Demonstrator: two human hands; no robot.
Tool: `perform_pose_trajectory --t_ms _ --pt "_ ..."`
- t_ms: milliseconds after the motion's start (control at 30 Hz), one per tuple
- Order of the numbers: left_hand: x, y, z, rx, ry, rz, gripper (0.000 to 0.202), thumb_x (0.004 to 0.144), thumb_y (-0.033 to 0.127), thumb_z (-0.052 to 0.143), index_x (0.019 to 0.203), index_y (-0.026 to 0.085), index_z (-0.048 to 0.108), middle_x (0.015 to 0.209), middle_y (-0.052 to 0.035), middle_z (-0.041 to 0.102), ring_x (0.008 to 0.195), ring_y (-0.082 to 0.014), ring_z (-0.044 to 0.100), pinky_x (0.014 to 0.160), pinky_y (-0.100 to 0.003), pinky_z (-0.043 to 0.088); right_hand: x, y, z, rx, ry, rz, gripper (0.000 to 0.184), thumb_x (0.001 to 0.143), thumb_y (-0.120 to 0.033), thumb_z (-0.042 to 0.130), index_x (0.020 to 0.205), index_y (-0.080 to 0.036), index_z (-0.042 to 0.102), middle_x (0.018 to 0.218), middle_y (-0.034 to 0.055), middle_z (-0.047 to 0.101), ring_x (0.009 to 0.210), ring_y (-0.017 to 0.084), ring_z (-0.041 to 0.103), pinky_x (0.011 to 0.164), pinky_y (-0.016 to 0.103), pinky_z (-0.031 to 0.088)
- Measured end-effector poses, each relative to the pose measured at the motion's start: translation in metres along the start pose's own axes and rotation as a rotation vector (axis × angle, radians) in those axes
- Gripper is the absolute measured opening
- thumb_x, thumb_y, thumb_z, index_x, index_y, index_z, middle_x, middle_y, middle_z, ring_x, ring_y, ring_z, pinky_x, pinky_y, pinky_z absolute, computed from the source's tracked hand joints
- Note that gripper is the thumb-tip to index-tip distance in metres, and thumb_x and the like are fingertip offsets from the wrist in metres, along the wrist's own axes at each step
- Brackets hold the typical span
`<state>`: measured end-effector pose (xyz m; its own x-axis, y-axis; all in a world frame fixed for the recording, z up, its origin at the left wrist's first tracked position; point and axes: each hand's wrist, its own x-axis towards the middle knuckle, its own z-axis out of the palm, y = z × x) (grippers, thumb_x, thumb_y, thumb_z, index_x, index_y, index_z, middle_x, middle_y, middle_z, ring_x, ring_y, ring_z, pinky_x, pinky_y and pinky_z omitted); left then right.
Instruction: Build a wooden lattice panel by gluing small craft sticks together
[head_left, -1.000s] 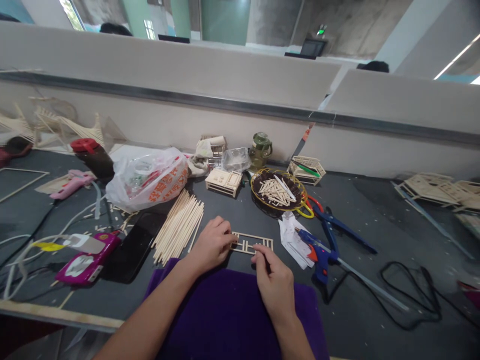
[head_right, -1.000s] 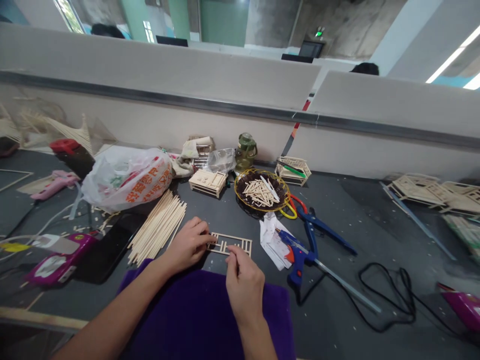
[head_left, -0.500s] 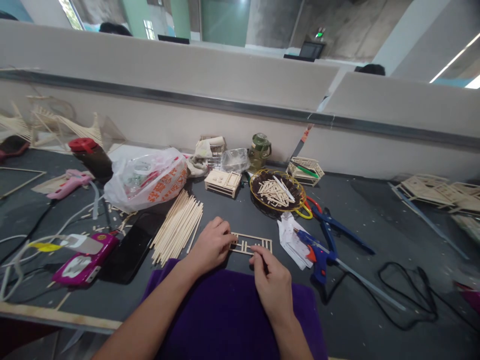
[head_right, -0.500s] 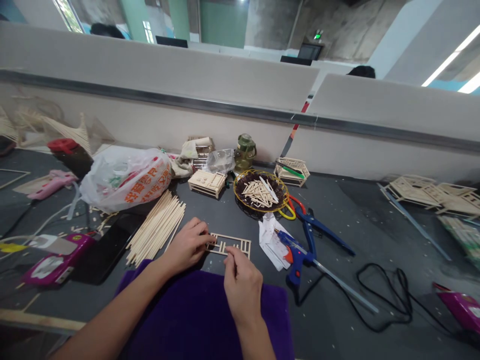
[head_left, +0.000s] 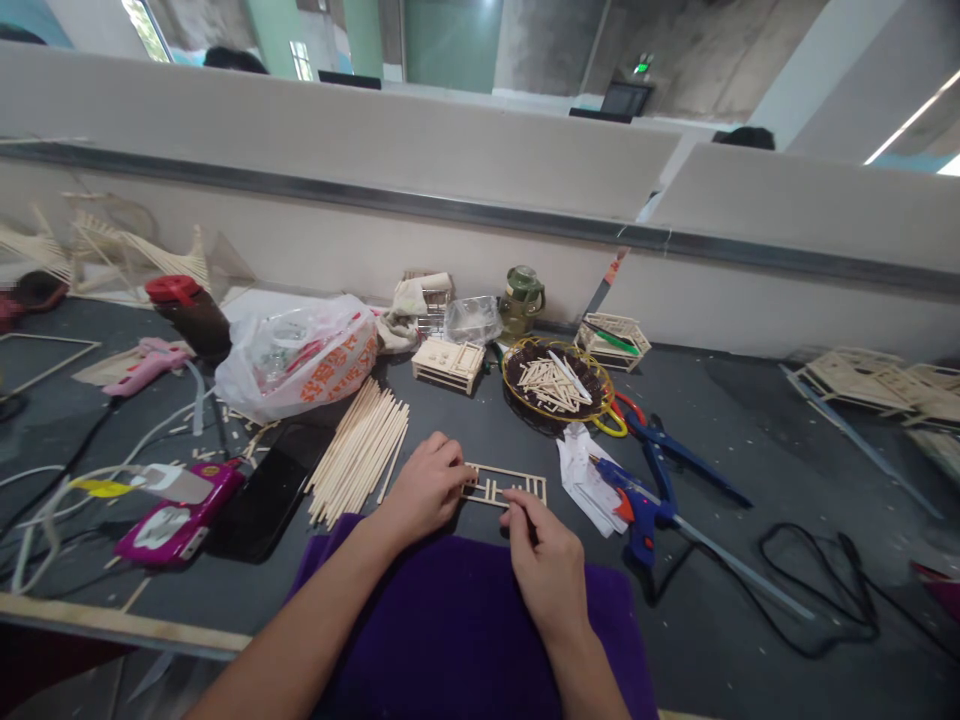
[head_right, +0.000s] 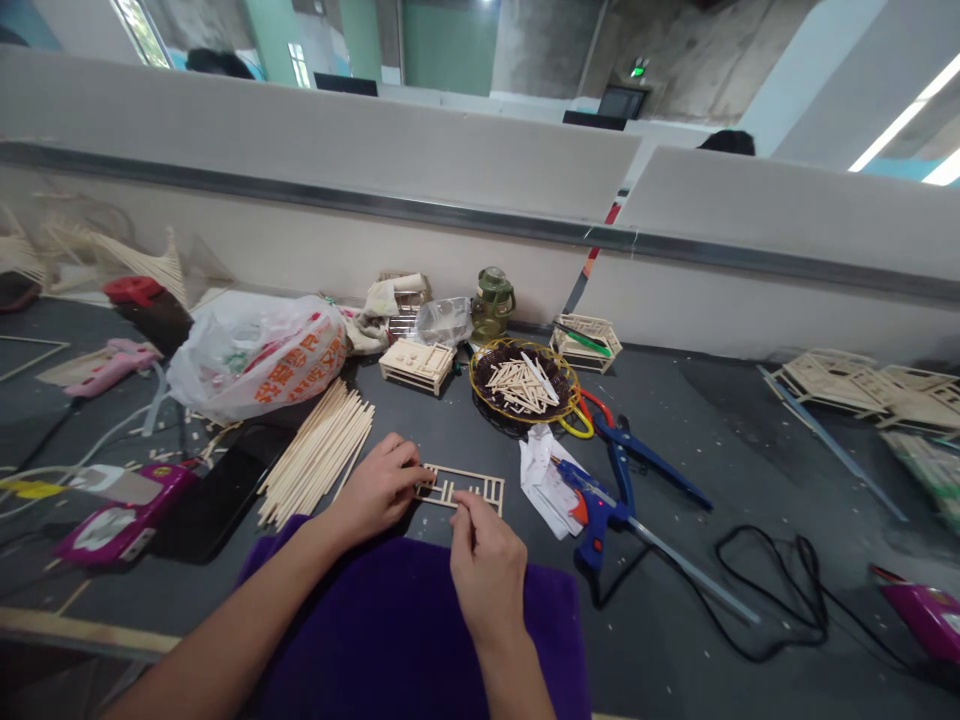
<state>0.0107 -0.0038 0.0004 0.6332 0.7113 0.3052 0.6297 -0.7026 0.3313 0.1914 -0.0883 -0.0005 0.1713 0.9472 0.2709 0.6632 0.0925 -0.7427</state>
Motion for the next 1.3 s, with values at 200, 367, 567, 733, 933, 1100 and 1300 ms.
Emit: perform_pose_trajectory --t_ms 200,367,567,733,933,1100,1300 --pt "0.0009 0.0002 -0.0005 0.003 -0.001 0.005 0.026 0.089 0.012 0.047 0.100 0.021 0.069 0.089 -0.0074 0.054 0.091 -0.0216 0.041 0.080 -0.034 0.040 -0.0007 0.0012 -0.0002 0.001 -0.001 0.004 0.028 0.092 -0.028 0.044 0.101 -0.022 0.070 0.084 0.0017 0.075 0.075 0.015 0.072 0.067 0.022 0.052" --pt "0.0005 0.0004 -0.0007 0.003 0.007 0.007 0.025 0.089 0.012 0.046 0.095 0.021 0.069 0.088 -0.0075 0.054 0.090 -0.0213 0.041 0.080 -0.034 0.040 -0.0012 0.0033 0.0012 0.012 -0.008 0.025 0.028 0.092 -0.028 0.044 0.102 -0.022 0.070 0.084 0.0017 0.075 0.076 0.015 0.072 0.067 0.022 0.052" --pt "0.0006 -0.0008 0.0008 0.021 0.015 -0.003 0.027 0.089 0.010 0.046 0.097 0.020 0.069 0.088 -0.0075 0.055 0.091 -0.0216 0.042 0.079 -0.034 0.041 -0.0017 0.0021 0.0000 0.015 -0.019 0.032 0.029 0.092 -0.029 0.043 0.103 -0.021 0.070 0.085 0.0032 0.075 0.076 0.016 0.072 0.067 0.023 0.052" --pt "0.0006 -0.0037 0.0024 0.029 0.025 -0.017 0.025 0.088 0.010 0.047 0.094 0.020 0.069 0.089 -0.0077 0.055 0.091 -0.0220 0.042 0.078 -0.035 0.041 -0.0016 0.0021 -0.0004 0.030 -0.019 0.033 0.030 0.093 -0.029 0.043 0.104 -0.021 0.069 0.086 0.0040 0.075 0.075 0.016 0.072 0.068 0.023 0.052" --pt "0.0013 -0.0037 0.0019 0.031 0.018 -0.012 0.024 0.088 0.010 0.047 0.092 0.019 0.069 0.088 -0.0074 0.055 0.091 -0.0218 0.042 0.078 -0.035 0.040 -0.0013 0.0017 -0.0012 0.022 -0.019 0.034 0.030 0.093 -0.029 0.043 0.104 -0.021 0.069 0.086 0.0037 0.075 0.076 0.016 0.072 0.069 0.023 0.052" --pt "0.0017 -0.0033 0.0018 0.034 0.023 -0.019 0.025 0.089 0.010 0.046 0.092 0.018 0.069 0.088 -0.0075 0.055 0.090 -0.0217 0.042 0.078 -0.035 0.040 -0.0010 0.0009 -0.0016 0.020 -0.015 0.025 0.030 0.093 -0.029 0.043 0.103 -0.021 0.070 0.085 0.0040 0.075 0.075 0.016 0.072 0.068 0.023 0.052" --pt "0.0007 -0.0023 0.0010 0.019 0.010 0.001 0.027 0.089 0.011 0.046 0.099 0.021 0.069 0.089 -0.0074 0.055 0.091 -0.0217 0.042 0.080 -0.035 0.041 -0.0010 0.0006 -0.0017 0.016 -0.012 0.012 0.031 0.093 -0.029 0.042 0.103 -0.020 0.070 0.083 0.0038 0.075 0.072 0.015 0.071 0.066 0.022 0.052"
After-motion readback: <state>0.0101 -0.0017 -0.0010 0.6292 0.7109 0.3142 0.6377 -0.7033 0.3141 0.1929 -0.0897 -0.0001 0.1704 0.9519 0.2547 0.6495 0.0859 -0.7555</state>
